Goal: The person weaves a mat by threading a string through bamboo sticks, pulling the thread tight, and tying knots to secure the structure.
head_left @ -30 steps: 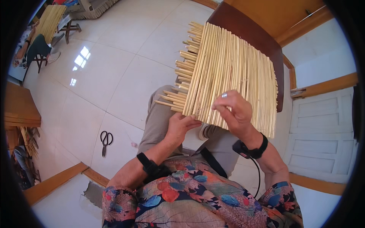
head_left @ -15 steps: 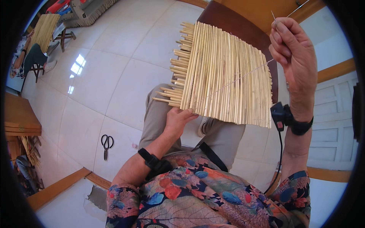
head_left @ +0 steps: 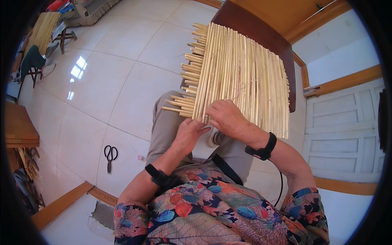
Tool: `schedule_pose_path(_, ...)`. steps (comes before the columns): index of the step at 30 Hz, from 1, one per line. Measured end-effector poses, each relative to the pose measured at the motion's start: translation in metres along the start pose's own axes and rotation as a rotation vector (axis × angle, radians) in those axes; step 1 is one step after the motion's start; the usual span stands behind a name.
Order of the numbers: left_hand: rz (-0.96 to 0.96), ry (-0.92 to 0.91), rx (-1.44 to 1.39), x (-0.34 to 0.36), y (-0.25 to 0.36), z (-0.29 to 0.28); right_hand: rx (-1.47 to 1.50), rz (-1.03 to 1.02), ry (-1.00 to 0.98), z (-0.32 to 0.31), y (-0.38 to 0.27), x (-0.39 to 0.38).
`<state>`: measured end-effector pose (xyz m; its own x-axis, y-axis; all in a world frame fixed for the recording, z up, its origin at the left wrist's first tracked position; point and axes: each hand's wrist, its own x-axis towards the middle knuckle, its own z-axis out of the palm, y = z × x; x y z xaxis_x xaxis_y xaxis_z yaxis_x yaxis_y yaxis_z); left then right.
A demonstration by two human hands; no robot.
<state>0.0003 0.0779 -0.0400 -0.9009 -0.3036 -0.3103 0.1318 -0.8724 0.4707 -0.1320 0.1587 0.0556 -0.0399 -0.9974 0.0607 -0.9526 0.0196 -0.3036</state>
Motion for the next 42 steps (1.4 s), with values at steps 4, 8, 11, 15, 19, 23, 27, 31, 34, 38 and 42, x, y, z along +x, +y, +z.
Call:
schedule_pose_path(4,-0.060,0.049,-0.215,-0.002,0.007,0.012,-0.037,0.102,-0.026,0.010,0.011,-0.003)
schedule_pose_path(8,0.005,-0.032,-0.104,0.002,-0.002,-0.002,0.302,0.350,-0.232,-0.001,0.004,0.005)
schedule_pose_path(11,0.015,0.017,-0.011,0.003,-0.005,0.002,0.390,0.346,-0.203,0.002,0.013,-0.003)
schedule_pose_path(15,0.028,0.036,0.006,0.004,-0.007,0.003,0.294,0.306,-0.300,-0.011,0.014,-0.006)
schedule_pose_path(19,0.059,0.057,0.056,0.002,-0.006,0.003,0.414,0.297,-0.238,-0.017,0.019,-0.004)
schedule_pose_path(23,0.033,0.077,0.055,0.005,-0.007,0.000,0.835,0.229,0.078,-0.009,0.012,0.001)
schedule_pose_path(27,0.010,0.123,0.047,0.007,-0.003,0.002,1.288,0.377,-0.001,-0.008,-0.004,0.009)
schedule_pose_path(31,0.056,0.079,0.149,0.006,-0.004,-0.002,1.249,0.537,-0.005,0.002,-0.012,0.013)
schedule_pose_path(34,0.122,0.120,0.156,0.008,-0.008,0.003,0.972,0.424,0.115,0.005,-0.027,0.012)
schedule_pose_path(38,0.230,0.148,0.189,0.006,-0.009,0.001,0.844,0.402,0.141,0.001,-0.038,0.014)
schedule_pose_path(42,0.271,0.032,0.682,0.019,-0.019,-0.036,0.832,0.439,0.133,-0.005,-0.039,0.015)
